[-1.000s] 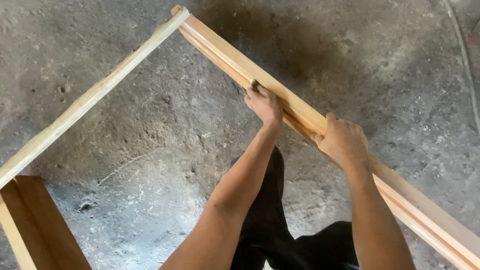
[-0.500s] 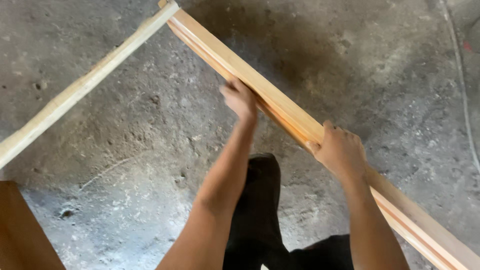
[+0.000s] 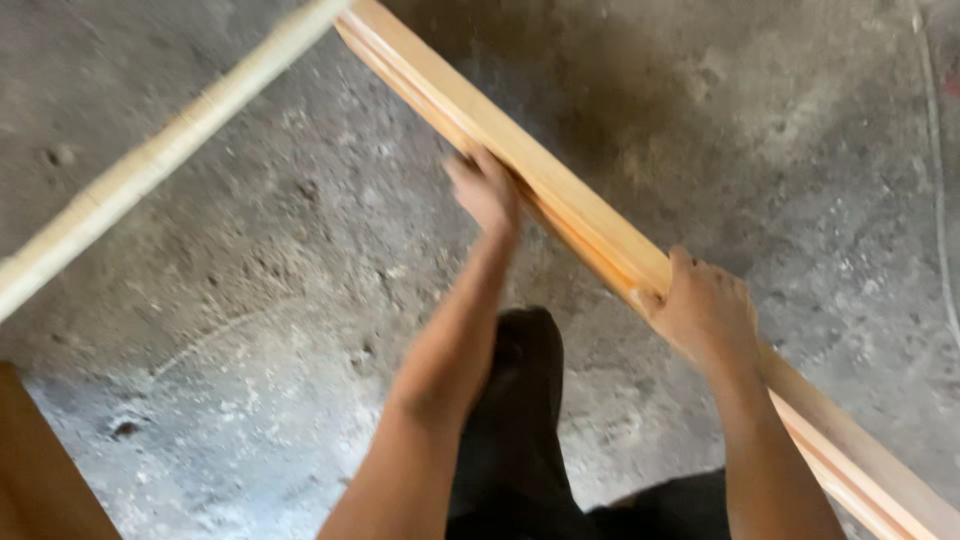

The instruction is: The person kneels on a concrete floor and sands a rectangular wooden frame using a sanding block. They move along the frame, sanding each side and corner, then place the frame on a workbench to continue sanding.

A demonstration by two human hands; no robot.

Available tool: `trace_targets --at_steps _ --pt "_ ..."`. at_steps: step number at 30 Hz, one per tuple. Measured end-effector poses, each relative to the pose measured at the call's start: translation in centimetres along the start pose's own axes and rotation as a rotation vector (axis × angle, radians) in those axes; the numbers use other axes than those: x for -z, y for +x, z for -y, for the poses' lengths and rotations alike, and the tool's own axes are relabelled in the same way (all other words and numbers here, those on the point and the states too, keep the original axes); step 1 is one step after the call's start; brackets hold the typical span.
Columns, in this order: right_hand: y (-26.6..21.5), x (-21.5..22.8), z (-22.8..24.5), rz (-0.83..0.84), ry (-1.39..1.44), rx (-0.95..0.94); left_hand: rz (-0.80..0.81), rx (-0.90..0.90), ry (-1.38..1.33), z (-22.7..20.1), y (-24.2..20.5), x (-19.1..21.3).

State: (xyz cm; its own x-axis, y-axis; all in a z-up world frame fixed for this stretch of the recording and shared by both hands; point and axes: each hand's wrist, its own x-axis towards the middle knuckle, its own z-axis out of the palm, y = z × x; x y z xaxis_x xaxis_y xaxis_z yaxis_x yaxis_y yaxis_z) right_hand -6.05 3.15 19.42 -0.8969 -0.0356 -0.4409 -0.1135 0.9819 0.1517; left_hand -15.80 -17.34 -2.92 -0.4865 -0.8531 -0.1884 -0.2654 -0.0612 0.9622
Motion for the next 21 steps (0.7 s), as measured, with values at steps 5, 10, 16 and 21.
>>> trace_targets --at_steps 5,10,16,21 --pt "-0.5 0.1 0.5 0.081 0.055 -0.034 -0.035 0.195 0.13 1.9 2.5 -1.0" --pt "-0.4 0.2 0.1 0.066 0.032 -0.047 -0.114 0.097 0.041 1.2 8.3 -2.3" --pt "-0.1 -0.5 0.1 0.045 0.01 -0.018 -0.023 0.097 0.086 3.9 2.3 -1.5" --pt "0.8 -0.2 0.2 0.139 0.009 -0.087 -0.171 0.036 0.095 5.6 18.4 -5.3"
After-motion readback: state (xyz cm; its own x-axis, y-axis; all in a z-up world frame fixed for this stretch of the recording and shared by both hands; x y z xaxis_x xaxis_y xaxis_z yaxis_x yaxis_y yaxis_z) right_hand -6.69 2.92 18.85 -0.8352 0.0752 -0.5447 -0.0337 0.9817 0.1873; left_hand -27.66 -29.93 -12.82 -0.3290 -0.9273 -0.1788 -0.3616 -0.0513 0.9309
